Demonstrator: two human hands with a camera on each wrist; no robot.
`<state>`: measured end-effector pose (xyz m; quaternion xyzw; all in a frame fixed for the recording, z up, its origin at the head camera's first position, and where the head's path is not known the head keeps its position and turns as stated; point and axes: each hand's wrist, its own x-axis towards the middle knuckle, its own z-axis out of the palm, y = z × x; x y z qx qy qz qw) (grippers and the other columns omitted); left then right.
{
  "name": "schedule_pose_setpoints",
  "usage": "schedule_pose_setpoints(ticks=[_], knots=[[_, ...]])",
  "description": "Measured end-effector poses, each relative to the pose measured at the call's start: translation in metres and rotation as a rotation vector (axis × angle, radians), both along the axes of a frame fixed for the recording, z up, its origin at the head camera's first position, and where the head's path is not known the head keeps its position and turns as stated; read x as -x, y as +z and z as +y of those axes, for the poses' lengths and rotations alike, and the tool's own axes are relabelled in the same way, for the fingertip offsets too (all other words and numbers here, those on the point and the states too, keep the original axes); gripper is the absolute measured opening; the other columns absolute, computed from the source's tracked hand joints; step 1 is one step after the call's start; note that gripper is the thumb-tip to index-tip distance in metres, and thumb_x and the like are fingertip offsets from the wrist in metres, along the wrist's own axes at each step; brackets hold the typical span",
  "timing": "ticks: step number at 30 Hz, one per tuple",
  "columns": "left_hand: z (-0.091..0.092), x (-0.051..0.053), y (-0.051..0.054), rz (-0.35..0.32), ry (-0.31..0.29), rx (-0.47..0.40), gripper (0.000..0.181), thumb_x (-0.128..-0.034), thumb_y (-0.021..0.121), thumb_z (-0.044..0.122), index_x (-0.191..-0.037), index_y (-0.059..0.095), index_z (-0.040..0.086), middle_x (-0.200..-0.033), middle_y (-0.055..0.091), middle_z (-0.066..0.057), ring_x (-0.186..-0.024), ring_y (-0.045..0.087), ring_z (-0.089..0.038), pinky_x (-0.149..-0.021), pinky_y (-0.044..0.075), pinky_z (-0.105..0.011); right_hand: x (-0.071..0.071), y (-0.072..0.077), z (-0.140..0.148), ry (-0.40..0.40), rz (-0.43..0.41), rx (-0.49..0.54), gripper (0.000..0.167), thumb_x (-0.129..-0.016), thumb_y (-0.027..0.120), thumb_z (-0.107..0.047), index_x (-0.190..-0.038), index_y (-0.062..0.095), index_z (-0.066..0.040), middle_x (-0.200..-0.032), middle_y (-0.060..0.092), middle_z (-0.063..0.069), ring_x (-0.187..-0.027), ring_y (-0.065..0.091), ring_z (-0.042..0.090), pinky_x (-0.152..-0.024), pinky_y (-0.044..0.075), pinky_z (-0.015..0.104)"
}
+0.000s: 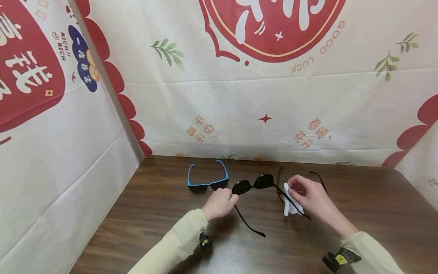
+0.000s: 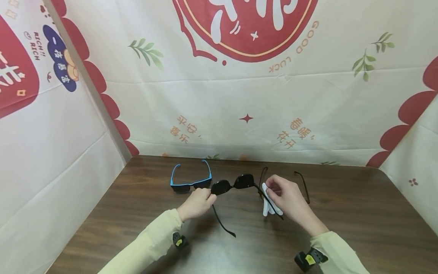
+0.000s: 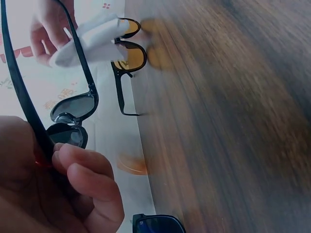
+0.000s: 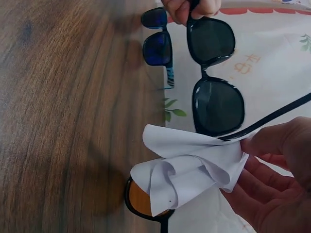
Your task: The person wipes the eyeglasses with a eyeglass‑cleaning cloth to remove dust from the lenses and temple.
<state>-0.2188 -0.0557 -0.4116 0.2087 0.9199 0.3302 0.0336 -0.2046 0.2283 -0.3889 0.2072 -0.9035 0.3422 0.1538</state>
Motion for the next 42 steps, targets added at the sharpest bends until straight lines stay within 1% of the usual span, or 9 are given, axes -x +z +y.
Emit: schedule_pose_setpoints(ticks=[3,7,14,18,25,29,34,42], knots=[[0.001,-0.002,0.000,0.012,-0.020,0.004,0.039,-0.0935,0.045,0.012,-0.055,0.035,0.014,-0.050,0.030,0.005,-0.043,0.027,-0.008,-0.044,0.025,-0.022,0.006,-0.003,-0.002,0.014,0.017,0.008,0.020,-0.081,0.070,0.008,-0.092,0.061,-0.006,-0.085,0.065,0.002,-0.077,0.065,0.023,-0.065,0.055,0.035],[0.003,-0.004,0.001,0.011,-0.037,0.010,0.036,-0.0923,0.045,0.011,-0.058,0.037,0.014,-0.050,0.032,0.006,-0.042,0.028,-0.008,-0.042,0.025,-0.021,0.012,-0.006,-0.004,0.016,0.010,0.025,0.018,-0.082,0.069,0.008,-0.093,0.061,-0.005,-0.087,0.065,0.004,-0.079,0.065,0.024,-0.066,0.055,0.036],[0.005,-0.007,0.004,0.017,-0.049,0.000,0.035,-0.0917,0.046,0.010,-0.058,0.038,0.014,-0.050,0.032,0.006,-0.042,0.028,-0.007,-0.042,0.025,-0.020,0.017,-0.010,-0.004,-0.017,-0.075,0.066,0.016,-0.085,0.066,0.007,-0.097,0.061,-0.002,-0.091,0.065,0.008,-0.084,0.064,0.025,-0.074,0.054,0.038],[0.005,-0.006,0.003,0.039,-0.033,-0.008,0.036,-0.0914,0.047,0.011,-0.057,0.037,0.015,-0.049,0.031,0.006,-0.042,0.028,-0.007,-0.043,0.025,-0.021,0.016,-0.011,-0.004,-0.030,-0.095,0.087,0.015,-0.087,0.065,0.007,-0.098,0.061,-0.001,-0.092,0.065,0.009,-0.087,0.063,0.025,-0.076,0.053,0.040],[0.004,-0.002,0.001,0.062,-0.002,0.002,0.037,-0.0915,0.047,0.011,-0.056,0.037,0.015,-0.050,0.031,0.006,-0.043,0.029,-0.008,-0.044,0.025,-0.022,0.014,-0.013,-0.003,-0.033,-0.099,0.076,0.016,-0.085,0.065,0.008,-0.097,0.061,-0.002,-0.091,0.064,0.008,-0.084,0.063,0.022,-0.075,0.054,0.034],[0.003,0.002,-0.003,0.066,0.014,0.003,0.038,-0.0922,0.046,0.012,-0.056,0.038,0.015,-0.050,0.031,0.006,-0.042,0.029,-0.008,-0.043,0.025,-0.021,0.010,-0.013,-0.003,-0.022,-0.112,0.075,0.017,-0.085,0.065,0.008,-0.098,0.061,-0.003,-0.091,0.064,0.007,-0.085,0.063,0.022,-0.074,0.054,0.036],[0.001,0.005,-0.006,0.062,0.031,0.011,0.038,-0.0930,0.046,0.013,-0.056,0.038,0.015,-0.050,0.032,0.006,-0.042,0.029,-0.008,-0.042,0.026,-0.021,0.004,-0.012,-0.003,-0.012,-0.112,0.064,0.017,-0.085,0.066,0.008,-0.097,0.061,-0.004,-0.091,0.064,0.005,-0.083,0.064,0.021,-0.074,0.054,0.035],[-0.003,0.008,-0.007,0.081,0.055,0.021,0.040,-0.0926,0.045,0.013,-0.054,0.034,0.015,-0.049,0.029,0.005,-0.042,0.025,-0.009,-0.043,0.024,-0.022,-0.007,-0.007,0.000,0.001,-0.132,0.062,0.018,-0.084,0.067,0.007,-0.097,0.062,-0.005,-0.090,0.063,0.003,-0.081,0.062,0.015,-0.071,0.053,0.033]])
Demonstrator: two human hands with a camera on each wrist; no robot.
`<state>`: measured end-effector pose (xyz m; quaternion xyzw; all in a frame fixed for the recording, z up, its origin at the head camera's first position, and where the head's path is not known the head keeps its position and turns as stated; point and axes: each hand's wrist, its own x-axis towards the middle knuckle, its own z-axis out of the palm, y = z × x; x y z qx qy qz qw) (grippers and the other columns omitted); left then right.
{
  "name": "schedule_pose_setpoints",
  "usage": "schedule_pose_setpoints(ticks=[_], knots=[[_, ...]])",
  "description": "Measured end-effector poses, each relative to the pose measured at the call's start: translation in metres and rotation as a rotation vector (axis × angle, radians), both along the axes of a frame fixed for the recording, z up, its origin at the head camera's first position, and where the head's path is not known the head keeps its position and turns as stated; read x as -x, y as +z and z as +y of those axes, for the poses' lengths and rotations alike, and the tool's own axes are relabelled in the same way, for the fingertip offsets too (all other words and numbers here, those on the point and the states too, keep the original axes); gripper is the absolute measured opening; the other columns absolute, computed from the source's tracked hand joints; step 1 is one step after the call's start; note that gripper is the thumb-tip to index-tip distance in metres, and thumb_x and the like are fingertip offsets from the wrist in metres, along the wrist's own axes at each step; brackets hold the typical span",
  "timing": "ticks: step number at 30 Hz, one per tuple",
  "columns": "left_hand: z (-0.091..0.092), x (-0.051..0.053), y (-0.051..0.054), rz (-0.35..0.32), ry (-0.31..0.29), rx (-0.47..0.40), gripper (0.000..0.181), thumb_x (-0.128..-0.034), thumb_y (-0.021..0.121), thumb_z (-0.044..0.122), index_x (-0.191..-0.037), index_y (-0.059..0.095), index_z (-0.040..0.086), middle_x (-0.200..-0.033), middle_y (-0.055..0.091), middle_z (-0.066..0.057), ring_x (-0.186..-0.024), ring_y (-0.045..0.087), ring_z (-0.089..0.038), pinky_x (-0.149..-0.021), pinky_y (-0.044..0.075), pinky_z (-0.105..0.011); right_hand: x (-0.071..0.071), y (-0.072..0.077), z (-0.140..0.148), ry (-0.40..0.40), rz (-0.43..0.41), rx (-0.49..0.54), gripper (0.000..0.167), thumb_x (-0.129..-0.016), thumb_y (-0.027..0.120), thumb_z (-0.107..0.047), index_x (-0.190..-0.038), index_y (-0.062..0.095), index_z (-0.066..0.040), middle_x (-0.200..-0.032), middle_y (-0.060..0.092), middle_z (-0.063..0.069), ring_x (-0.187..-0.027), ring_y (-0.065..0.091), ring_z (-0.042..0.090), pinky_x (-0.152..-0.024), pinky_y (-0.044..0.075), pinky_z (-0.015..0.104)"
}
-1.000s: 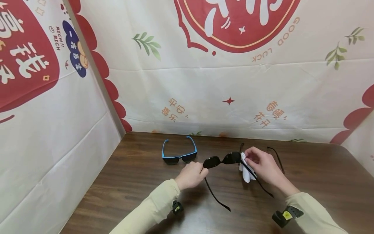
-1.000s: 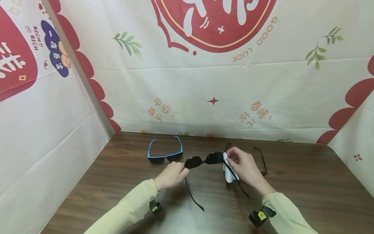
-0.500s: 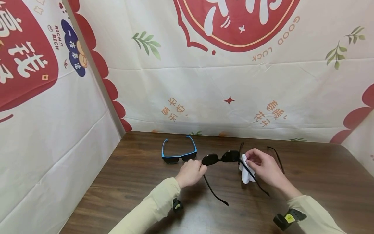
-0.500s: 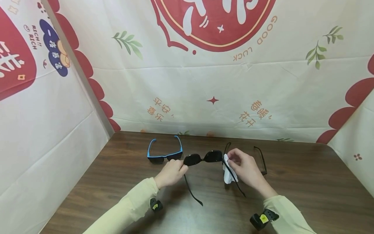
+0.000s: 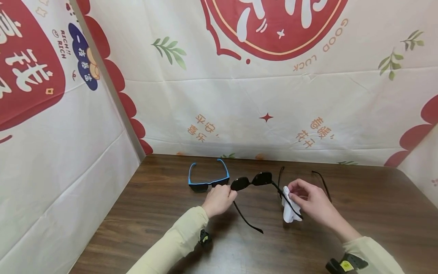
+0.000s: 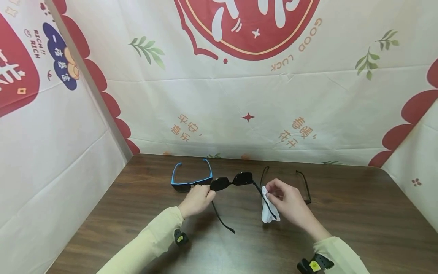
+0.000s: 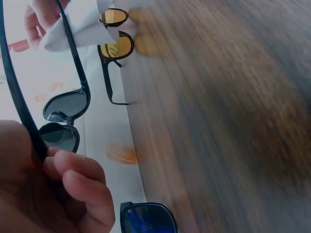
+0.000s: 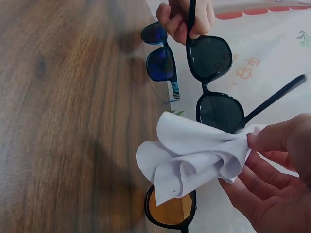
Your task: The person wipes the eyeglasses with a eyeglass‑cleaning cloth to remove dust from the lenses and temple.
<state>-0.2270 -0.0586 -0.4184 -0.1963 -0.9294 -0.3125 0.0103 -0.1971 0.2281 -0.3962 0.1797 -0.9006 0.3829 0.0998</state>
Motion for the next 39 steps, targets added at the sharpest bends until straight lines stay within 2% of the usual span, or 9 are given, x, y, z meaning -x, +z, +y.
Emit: schedule_pose_setpoints(ticks=[5,11,26,33,39], knots=[[-0.001,0.002,0.000,0.016,0.030,0.009,0.040,-0.0925,0.044,0.014,-0.054,0.034,0.015,-0.049,0.029,0.005,-0.042,0.026,-0.011,-0.044,0.025,-0.024,-0.008,0.001,0.002,0.016,0.027,0.029,0.019,-0.083,0.070,0.006,-0.095,0.063,-0.007,-0.088,0.064,0.001,-0.076,0.061,0.008,-0.066,0.052,0.027],[-0.002,0.006,-0.001,0.041,0.070,0.035,0.038,-0.0916,0.045,0.015,-0.055,0.038,0.015,-0.051,0.034,0.004,-0.044,0.033,-0.013,-0.046,0.028,-0.025,-0.018,0.005,0.002,0.044,0.064,0.064,0.021,-0.081,0.071,0.007,-0.093,0.063,-0.008,-0.086,0.063,-0.001,-0.074,0.060,0.006,-0.065,0.052,0.021],[-0.006,0.010,-0.005,-0.006,0.130,0.017,0.035,-0.0893,0.047,0.015,-0.055,0.040,0.014,-0.053,0.036,0.002,-0.046,0.037,-0.015,-0.044,0.030,-0.028,-0.044,0.025,-0.007,0.172,0.154,0.163,0.030,-0.077,0.072,0.014,-0.093,0.063,-0.009,-0.085,0.065,-0.001,-0.072,0.065,0.009,-0.064,0.052,0.018],[-0.007,0.010,-0.007,-0.016,0.123,0.001,0.035,-0.0904,0.046,0.015,-0.056,0.039,0.014,-0.052,0.036,0.002,-0.045,0.036,-0.015,-0.044,0.031,-0.028,-0.044,0.029,-0.011,0.253,0.246,0.144,0.038,-0.073,0.073,0.017,-0.094,0.063,-0.013,-0.086,0.065,-0.004,-0.073,0.064,0.009,-0.069,0.050,0.016],[-0.007,0.008,-0.008,0.002,0.079,-0.003,0.036,-0.0925,0.046,0.015,-0.057,0.038,0.014,-0.051,0.034,0.003,-0.044,0.032,-0.013,-0.045,0.029,-0.026,-0.039,0.029,-0.012,0.204,0.320,0.060,0.040,-0.071,0.075,0.016,-0.091,0.062,-0.016,-0.086,0.063,-0.007,-0.072,0.061,0.007,-0.067,0.048,0.014]])
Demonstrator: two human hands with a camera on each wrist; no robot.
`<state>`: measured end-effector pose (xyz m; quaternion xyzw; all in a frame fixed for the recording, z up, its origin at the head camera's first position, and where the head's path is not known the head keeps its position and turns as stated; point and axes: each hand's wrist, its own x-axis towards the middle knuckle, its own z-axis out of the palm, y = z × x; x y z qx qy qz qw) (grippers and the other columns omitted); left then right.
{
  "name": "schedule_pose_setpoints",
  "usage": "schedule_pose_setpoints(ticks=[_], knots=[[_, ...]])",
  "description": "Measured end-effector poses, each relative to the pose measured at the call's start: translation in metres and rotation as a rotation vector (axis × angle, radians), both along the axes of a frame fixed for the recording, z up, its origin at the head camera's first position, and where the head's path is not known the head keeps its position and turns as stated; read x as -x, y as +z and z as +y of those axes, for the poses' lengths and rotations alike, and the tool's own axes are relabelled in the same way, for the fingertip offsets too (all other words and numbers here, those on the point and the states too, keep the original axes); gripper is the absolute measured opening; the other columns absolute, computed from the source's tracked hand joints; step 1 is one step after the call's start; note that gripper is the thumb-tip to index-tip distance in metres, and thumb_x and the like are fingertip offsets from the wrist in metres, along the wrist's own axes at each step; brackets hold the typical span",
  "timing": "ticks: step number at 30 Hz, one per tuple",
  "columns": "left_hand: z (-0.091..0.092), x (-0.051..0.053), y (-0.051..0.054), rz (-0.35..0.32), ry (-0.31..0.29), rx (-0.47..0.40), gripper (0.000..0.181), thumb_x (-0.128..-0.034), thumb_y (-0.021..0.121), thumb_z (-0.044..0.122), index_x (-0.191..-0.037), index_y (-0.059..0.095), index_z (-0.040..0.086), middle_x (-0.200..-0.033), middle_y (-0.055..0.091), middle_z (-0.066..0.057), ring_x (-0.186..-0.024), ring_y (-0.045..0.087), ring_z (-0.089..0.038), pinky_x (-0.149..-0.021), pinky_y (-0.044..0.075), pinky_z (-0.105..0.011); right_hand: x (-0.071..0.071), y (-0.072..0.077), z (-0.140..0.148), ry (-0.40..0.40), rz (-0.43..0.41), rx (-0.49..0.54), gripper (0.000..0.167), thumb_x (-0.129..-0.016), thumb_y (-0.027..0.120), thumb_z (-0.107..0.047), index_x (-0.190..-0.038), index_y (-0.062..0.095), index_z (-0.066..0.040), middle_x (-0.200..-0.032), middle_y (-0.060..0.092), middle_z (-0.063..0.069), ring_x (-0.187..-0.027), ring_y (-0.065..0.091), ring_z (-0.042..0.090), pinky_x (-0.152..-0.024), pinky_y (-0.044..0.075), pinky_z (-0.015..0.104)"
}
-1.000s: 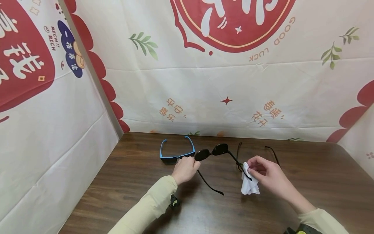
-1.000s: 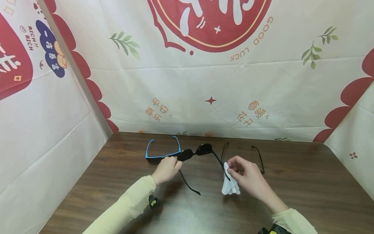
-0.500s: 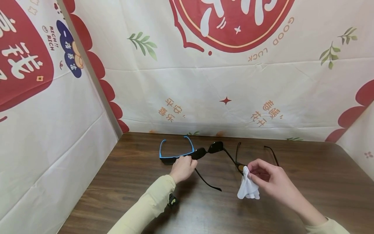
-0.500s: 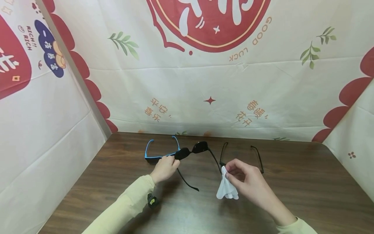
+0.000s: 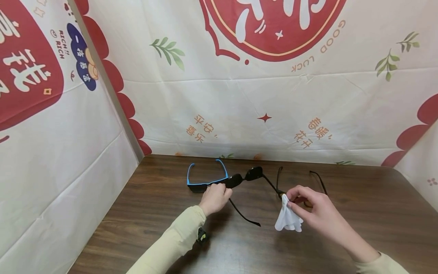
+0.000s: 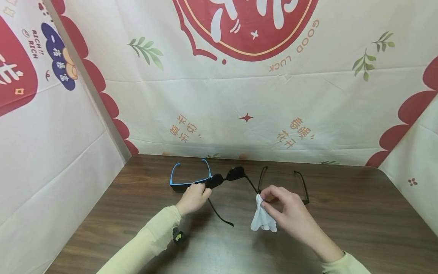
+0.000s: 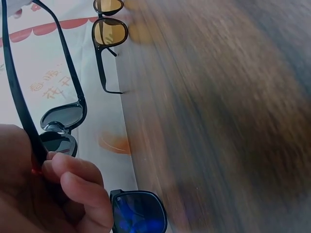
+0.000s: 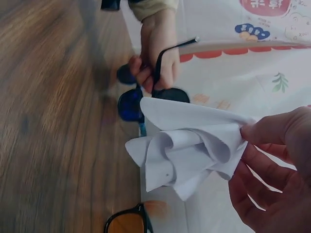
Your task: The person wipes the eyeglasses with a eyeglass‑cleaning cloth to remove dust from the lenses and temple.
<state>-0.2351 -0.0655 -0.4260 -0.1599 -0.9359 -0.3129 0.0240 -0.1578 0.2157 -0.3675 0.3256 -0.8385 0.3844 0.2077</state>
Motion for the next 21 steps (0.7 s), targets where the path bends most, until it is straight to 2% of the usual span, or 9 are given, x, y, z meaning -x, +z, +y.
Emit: schedule_pose_setpoints(ticks=[6,14,21], knots=[[0.001,-0.003,0.002,-0.001,-0.032,0.006,0.039,-0.0930,0.045,0.014,-0.055,0.037,0.014,-0.049,0.032,0.004,-0.044,0.029,-0.012,-0.047,0.027,-0.025,0.008,-0.007,0.003,-0.028,-0.020,-0.035,0.036,-0.073,0.075,0.013,-0.091,0.062,-0.016,-0.085,0.063,-0.008,-0.070,0.059,0.005,-0.063,0.048,0.016],[0.005,-0.008,0.006,-0.034,-0.093,-0.032,0.040,-0.0937,0.046,0.012,-0.055,0.035,0.014,-0.048,0.029,0.005,-0.041,0.024,-0.008,-0.042,0.023,-0.022,0.018,-0.012,0.006,-0.051,-0.034,-0.092,0.032,-0.075,0.076,0.009,-0.090,0.063,-0.016,-0.080,0.062,-0.011,-0.065,0.056,0.002,-0.054,0.047,0.022],[0.006,-0.011,0.007,-0.033,-0.123,-0.018,0.040,-0.0939,0.046,0.011,-0.056,0.036,0.015,-0.050,0.029,0.006,-0.042,0.025,-0.008,-0.042,0.023,-0.021,0.030,-0.012,0.009,-0.080,-0.087,-0.139,0.028,-0.078,0.075,0.006,-0.089,0.063,-0.017,-0.079,0.062,-0.012,-0.067,0.057,0.002,-0.056,0.049,0.024]])
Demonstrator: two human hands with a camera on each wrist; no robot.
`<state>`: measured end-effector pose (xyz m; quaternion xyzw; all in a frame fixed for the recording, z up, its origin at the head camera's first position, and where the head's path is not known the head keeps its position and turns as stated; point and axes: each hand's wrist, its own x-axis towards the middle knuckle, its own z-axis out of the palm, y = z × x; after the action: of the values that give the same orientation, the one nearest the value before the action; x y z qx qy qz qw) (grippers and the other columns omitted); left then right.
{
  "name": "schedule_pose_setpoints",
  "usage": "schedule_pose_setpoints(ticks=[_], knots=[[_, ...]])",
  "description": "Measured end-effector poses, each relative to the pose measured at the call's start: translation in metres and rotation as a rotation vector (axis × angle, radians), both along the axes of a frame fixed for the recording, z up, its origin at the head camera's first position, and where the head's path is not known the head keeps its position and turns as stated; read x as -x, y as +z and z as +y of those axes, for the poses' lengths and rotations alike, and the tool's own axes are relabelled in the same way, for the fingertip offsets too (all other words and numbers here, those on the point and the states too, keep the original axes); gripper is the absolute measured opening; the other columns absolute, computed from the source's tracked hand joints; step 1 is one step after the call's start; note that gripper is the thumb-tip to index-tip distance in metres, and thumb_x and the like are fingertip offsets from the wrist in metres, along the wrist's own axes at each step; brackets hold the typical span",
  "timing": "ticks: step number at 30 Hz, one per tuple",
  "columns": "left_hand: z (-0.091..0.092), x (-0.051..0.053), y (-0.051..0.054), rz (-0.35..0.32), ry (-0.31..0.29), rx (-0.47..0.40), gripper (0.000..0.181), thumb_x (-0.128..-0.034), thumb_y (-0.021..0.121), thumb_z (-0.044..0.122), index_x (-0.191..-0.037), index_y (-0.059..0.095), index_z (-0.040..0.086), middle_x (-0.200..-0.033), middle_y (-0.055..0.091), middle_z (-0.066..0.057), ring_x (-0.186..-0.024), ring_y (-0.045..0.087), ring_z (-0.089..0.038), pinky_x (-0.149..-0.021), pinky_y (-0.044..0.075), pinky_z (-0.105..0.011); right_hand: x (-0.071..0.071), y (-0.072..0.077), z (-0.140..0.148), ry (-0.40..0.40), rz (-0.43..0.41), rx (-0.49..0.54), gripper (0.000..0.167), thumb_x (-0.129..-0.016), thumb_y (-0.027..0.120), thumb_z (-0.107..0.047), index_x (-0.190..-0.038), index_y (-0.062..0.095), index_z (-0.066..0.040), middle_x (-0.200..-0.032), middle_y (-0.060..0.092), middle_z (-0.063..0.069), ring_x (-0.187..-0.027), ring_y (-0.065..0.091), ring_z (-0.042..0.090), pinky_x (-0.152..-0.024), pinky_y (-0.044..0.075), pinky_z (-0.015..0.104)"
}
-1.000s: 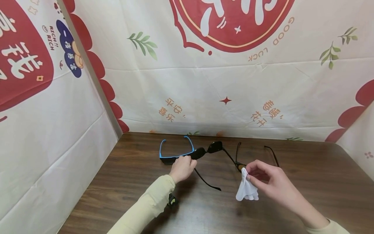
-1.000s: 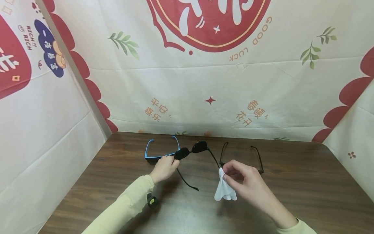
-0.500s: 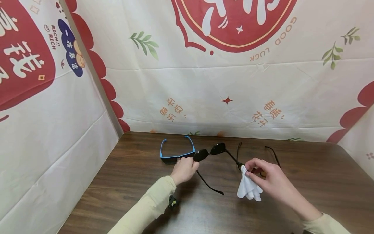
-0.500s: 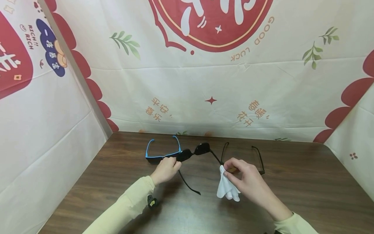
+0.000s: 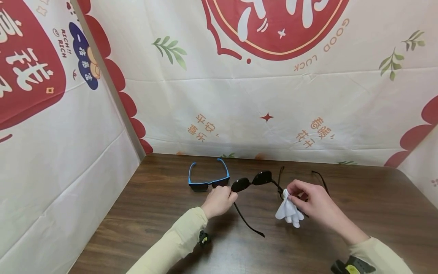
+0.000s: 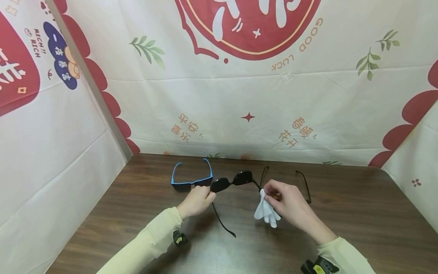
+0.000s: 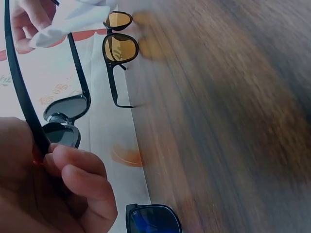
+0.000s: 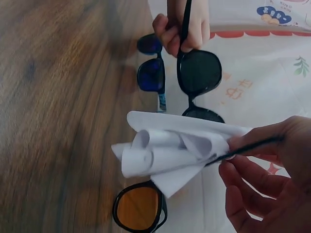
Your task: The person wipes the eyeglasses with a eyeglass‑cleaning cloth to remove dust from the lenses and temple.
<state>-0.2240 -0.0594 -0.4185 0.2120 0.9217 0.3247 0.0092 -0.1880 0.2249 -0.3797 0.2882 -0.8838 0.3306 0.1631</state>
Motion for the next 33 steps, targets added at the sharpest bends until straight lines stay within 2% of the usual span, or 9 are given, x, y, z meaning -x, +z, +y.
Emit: schedule_pose_setpoints(ticks=[6,12,20,25,28,31,33], knots=[[0.002,-0.003,0.002,0.007,-0.041,0.008,0.037,-0.0927,0.047,0.010,-0.057,0.038,0.015,-0.050,0.030,0.006,-0.042,0.027,-0.007,-0.043,0.023,-0.021,0.016,-0.007,0.001,0.002,0.043,-0.009,0.027,-0.076,0.074,0.009,-0.087,0.063,-0.013,-0.077,0.064,-0.006,-0.067,0.058,0.003,-0.057,0.050,0.024],[0.006,-0.006,0.003,-0.008,-0.057,0.005,0.033,-0.0920,0.048,0.009,-0.060,0.040,0.014,-0.050,0.031,0.006,-0.042,0.028,-0.007,-0.042,0.024,-0.020,0.030,-0.017,0.002,0.001,0.083,-0.018,0.026,-0.076,0.074,0.011,-0.089,0.064,-0.009,-0.082,0.065,-0.002,-0.069,0.059,0.005,-0.058,0.052,0.025],[0.010,-0.009,0.008,-0.020,-0.087,0.000,0.031,-0.0923,0.048,0.009,-0.062,0.044,0.013,-0.051,0.034,0.006,-0.041,0.030,-0.007,-0.041,0.026,-0.020,0.040,-0.023,0.006,0.055,0.343,-0.126,0.032,-0.071,0.076,0.008,-0.095,0.064,-0.010,-0.090,0.065,-0.005,-0.081,0.058,0.014,-0.066,0.048,0.036],[0.009,-0.007,0.008,-0.012,-0.075,-0.004,0.032,-0.0923,0.048,0.009,-0.061,0.042,0.013,-0.052,0.033,0.006,-0.042,0.028,-0.007,-0.041,0.024,-0.020,0.042,-0.026,0.008,0.130,0.406,-0.179,0.029,-0.073,0.070,0.007,-0.097,0.062,-0.008,-0.093,0.064,0.000,-0.083,0.058,0.018,-0.069,0.048,0.040],[0.009,-0.006,0.008,-0.015,-0.073,0.004,0.032,-0.0925,0.048,0.009,-0.062,0.042,0.013,-0.052,0.033,0.005,-0.042,0.028,-0.007,-0.041,0.024,-0.020,0.039,-0.028,0.010,0.158,0.410,-0.212,0.028,-0.074,0.069,0.006,-0.097,0.062,-0.008,-0.093,0.063,0.000,-0.082,0.057,0.018,-0.068,0.048,0.040],[0.007,-0.005,0.006,-0.017,-0.061,0.008,0.031,-0.0921,0.048,0.010,-0.062,0.042,0.014,-0.052,0.033,0.006,-0.042,0.029,-0.007,-0.041,0.024,-0.020,0.036,-0.029,0.013,0.176,0.397,-0.225,0.017,-0.083,0.067,-0.001,-0.097,0.062,-0.009,-0.093,0.062,-0.002,-0.082,0.056,0.016,-0.067,0.047,0.038],[0.006,-0.004,0.005,-0.007,-0.044,0.016,0.031,-0.0917,0.048,0.010,-0.061,0.042,0.014,-0.052,0.033,0.006,-0.042,0.029,-0.008,-0.042,0.025,-0.021,0.033,-0.029,0.014,0.190,0.391,-0.229,0.005,-0.095,0.059,-0.014,-0.097,0.062,-0.011,-0.093,0.062,-0.003,-0.082,0.056,0.015,-0.067,0.047,0.037]])
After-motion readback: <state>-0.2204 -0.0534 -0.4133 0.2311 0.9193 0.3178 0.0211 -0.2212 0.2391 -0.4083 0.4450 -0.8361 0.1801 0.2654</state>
